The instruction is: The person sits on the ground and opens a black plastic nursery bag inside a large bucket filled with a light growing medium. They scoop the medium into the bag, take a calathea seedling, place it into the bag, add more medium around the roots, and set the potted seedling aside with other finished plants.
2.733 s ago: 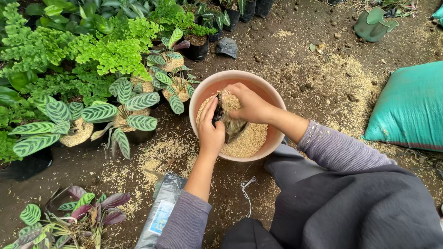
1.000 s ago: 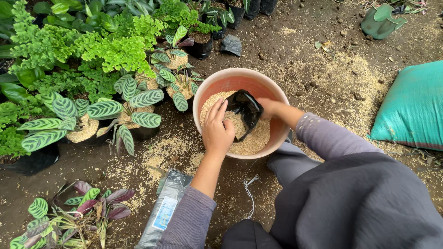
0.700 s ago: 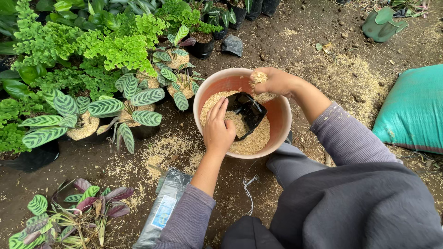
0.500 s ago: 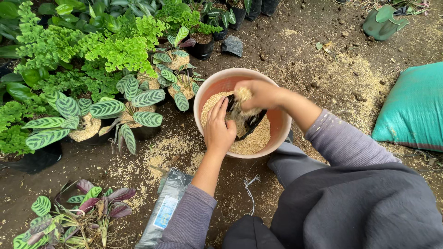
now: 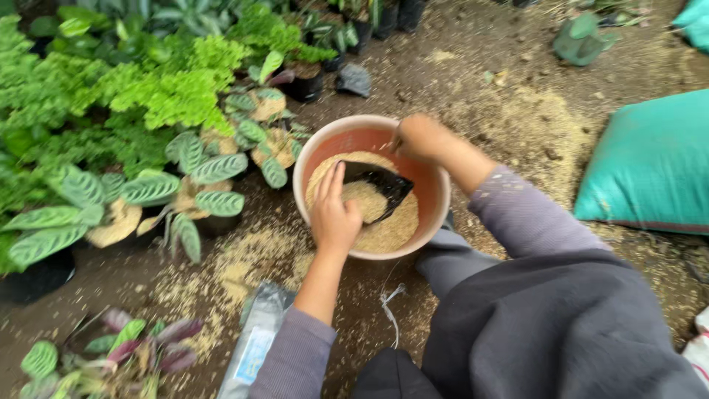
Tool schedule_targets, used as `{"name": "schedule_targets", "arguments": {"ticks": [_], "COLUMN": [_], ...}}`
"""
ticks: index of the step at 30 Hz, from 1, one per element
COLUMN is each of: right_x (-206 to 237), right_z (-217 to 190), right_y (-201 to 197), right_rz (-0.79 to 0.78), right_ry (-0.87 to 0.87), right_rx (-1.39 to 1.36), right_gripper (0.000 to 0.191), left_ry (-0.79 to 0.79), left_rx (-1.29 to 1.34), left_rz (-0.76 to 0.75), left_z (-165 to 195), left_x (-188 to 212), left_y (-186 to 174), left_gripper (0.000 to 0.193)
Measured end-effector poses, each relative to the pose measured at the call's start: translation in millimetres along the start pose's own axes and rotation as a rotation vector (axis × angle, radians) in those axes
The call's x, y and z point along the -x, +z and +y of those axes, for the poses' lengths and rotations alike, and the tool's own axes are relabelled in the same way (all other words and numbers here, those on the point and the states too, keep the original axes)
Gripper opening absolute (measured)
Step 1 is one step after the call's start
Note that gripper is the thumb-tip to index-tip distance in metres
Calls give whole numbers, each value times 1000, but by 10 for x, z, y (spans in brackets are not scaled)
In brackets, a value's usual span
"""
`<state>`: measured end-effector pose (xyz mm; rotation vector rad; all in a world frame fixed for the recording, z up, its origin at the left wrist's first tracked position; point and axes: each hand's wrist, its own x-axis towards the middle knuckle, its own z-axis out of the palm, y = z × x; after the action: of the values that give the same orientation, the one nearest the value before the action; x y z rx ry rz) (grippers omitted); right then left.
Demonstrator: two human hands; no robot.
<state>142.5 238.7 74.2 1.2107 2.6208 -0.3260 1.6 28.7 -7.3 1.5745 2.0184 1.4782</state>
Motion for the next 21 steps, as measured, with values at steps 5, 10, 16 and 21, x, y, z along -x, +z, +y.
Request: {"name": "schedule_targets", "arguments": {"ticks": [5,10,16,21], "right_x": [124,949,877,536], "right_z": [-163,-231,-306,-335], "right_y": [618,572,638,1062], "right_rz": [-228,-376,-598,-707], "right_ry": [-86,104,-77,-173], "right_rx": [-345,-790,-378,-117], "right_gripper": [46,62,49,52], "left_ry": [-25,-24,-41,-53], "left_rx": [-50,-55,-74,-69], "left_rz": [16,31,13,5], "left_z": [25,9,-24,-2], "left_x": [62,106,112,87], "left_y": [-86,-101,55,131], "left_gripper": [67,65,67,68]}}
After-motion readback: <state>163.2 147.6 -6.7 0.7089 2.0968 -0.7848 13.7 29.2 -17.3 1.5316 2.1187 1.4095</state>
